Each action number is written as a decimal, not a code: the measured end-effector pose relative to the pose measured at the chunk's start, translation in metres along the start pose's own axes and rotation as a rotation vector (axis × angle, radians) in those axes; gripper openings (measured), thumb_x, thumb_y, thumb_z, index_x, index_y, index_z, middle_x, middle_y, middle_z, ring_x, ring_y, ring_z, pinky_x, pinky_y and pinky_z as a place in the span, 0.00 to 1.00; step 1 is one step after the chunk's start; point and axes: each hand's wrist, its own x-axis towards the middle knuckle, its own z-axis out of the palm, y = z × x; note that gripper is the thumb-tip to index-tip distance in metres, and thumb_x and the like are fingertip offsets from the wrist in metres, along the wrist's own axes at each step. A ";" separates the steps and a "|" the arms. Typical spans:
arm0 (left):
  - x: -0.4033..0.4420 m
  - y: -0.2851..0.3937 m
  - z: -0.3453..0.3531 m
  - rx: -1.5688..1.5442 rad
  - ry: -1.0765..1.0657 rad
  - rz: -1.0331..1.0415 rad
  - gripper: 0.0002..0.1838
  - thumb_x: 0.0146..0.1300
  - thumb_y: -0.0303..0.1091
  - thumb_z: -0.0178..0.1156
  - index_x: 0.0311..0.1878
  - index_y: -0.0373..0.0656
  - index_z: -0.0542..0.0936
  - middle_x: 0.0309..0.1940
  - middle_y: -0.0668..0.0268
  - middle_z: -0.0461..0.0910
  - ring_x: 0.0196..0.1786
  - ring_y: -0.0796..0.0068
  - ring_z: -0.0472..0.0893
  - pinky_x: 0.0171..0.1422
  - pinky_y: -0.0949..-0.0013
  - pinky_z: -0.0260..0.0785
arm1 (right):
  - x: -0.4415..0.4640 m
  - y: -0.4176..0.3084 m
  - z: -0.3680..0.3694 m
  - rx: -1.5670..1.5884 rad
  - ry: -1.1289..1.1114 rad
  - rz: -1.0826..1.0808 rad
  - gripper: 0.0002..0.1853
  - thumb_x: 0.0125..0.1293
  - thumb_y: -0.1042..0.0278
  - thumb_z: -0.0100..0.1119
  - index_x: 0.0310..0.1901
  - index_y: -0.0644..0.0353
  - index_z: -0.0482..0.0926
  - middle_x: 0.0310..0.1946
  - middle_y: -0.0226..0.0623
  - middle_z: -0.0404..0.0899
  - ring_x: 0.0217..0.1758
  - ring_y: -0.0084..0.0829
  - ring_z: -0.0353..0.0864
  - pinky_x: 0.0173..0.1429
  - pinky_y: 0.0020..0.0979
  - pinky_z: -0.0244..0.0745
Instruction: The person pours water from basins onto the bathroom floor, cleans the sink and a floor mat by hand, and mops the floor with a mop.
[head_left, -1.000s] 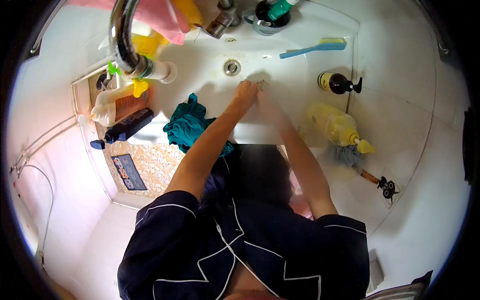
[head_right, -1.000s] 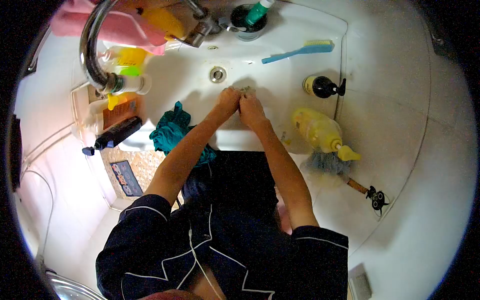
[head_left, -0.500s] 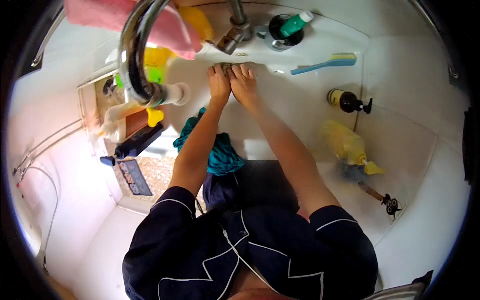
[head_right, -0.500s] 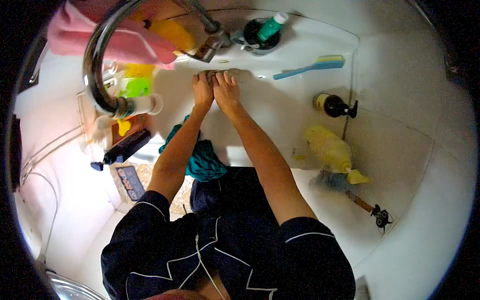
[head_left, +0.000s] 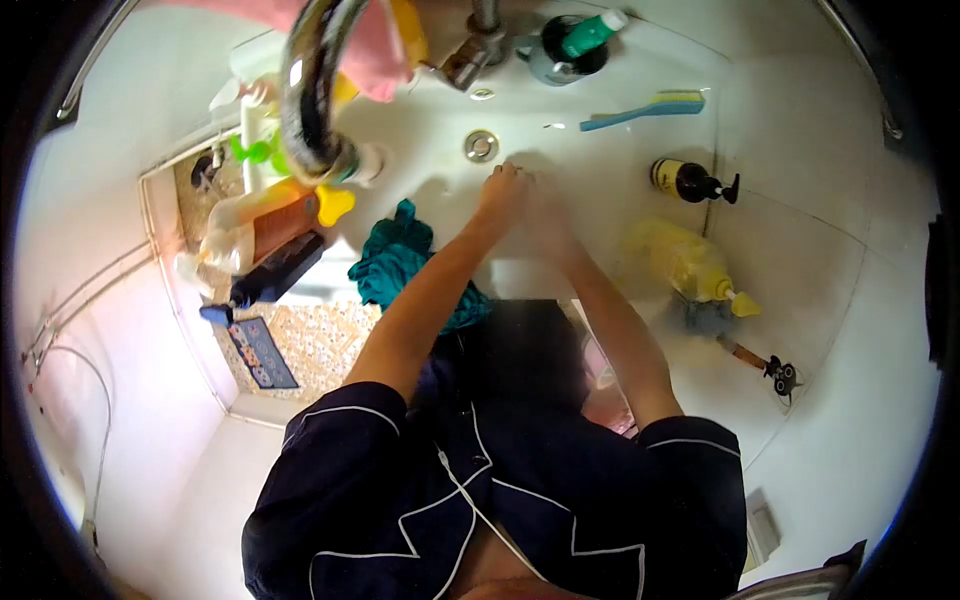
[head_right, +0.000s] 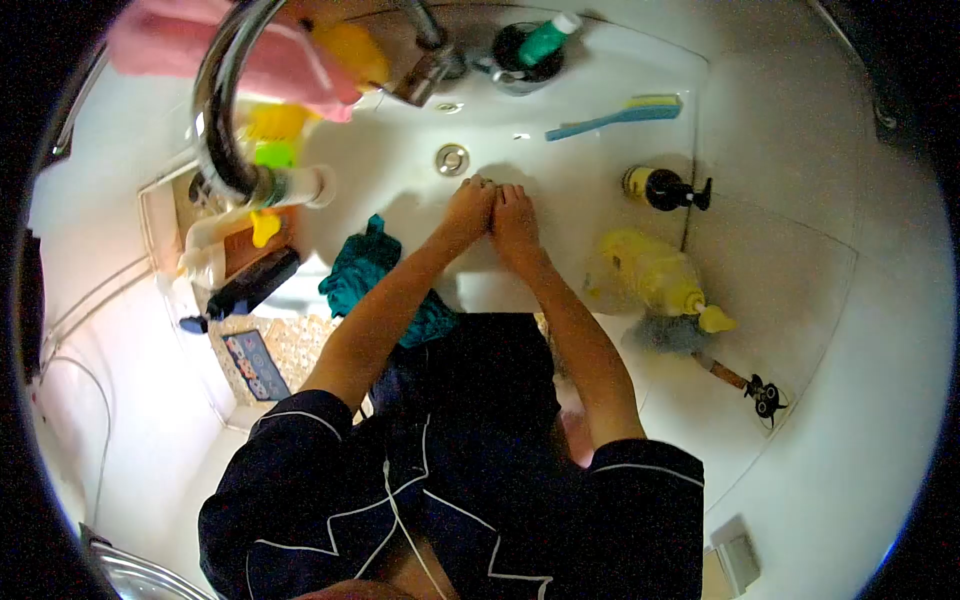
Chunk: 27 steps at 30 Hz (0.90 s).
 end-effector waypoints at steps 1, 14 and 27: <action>-0.003 -0.007 -0.014 0.008 -0.002 -0.020 0.14 0.53 0.28 0.54 0.44 0.39 0.73 0.42 0.53 0.73 0.47 0.54 0.73 0.51 0.60 0.70 | 0.005 -0.008 0.009 0.145 0.049 -0.096 0.17 0.50 0.74 0.57 0.44 0.66 0.72 0.43 0.43 0.70 0.50 0.43 0.68 0.54 0.41 0.66; -0.036 -0.057 -0.059 0.191 -0.372 -0.093 0.05 0.49 0.27 0.58 0.29 0.37 0.80 0.31 0.49 0.80 0.38 0.53 0.81 0.44 0.58 0.74 | 0.006 -0.052 0.006 0.130 -0.291 -0.146 0.15 0.52 0.60 0.60 0.36 0.63 0.77 0.38 0.42 0.76 0.47 0.42 0.72 0.50 0.41 0.67; 0.011 0.020 -0.010 -0.048 0.113 -0.025 0.27 0.51 0.18 0.51 0.58 0.36 0.65 0.54 0.49 0.63 0.55 0.47 0.65 0.56 0.56 0.65 | 0.027 0.036 -0.012 -0.216 0.088 -0.006 0.12 0.56 0.69 0.55 0.43 0.60 0.71 0.38 0.41 0.74 0.46 0.40 0.72 0.49 0.40 0.69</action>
